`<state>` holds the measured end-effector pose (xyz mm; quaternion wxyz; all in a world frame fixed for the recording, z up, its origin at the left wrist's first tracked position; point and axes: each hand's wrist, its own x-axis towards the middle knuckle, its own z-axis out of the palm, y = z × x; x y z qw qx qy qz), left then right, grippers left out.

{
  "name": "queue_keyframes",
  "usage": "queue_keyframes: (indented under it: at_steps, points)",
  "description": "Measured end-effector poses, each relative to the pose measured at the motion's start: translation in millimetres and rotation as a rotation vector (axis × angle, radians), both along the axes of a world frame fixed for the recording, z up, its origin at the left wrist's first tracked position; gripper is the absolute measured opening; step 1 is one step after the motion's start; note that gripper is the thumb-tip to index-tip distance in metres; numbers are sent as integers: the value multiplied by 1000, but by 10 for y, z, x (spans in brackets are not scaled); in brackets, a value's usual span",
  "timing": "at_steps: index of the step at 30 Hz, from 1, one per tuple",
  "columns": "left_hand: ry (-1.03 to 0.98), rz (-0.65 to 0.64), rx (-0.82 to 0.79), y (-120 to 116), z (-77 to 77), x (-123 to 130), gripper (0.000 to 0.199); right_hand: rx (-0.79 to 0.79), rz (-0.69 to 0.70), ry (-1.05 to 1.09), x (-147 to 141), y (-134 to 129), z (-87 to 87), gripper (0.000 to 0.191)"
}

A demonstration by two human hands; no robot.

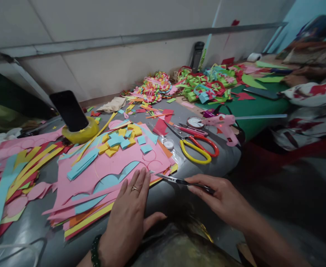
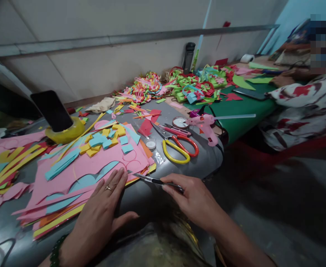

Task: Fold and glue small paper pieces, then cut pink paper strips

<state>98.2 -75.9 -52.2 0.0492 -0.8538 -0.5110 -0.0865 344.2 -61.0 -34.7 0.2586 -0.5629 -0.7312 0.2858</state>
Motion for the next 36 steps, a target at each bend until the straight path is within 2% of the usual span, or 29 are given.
queue_keyframes:
  at_steps: [11, 19, 29, 36]
  points:
    - [-74, -18, 13, -39, 16, -44, 89, -22, -25, -19, 51, -45, 36, 23]
    - [-45, -24, 31, -123, 17, -94, 93, 14, 6, -13, -27, -23, 43, 22]
    - [-49, -14, 26, -107, -24, -100, 87, 22, 33, 1, -75, -32, 57, 22]
    - [-102, -25, 11, -57, 18, 4, 86, 36, 3, -22, -92, 23, 101, 23]
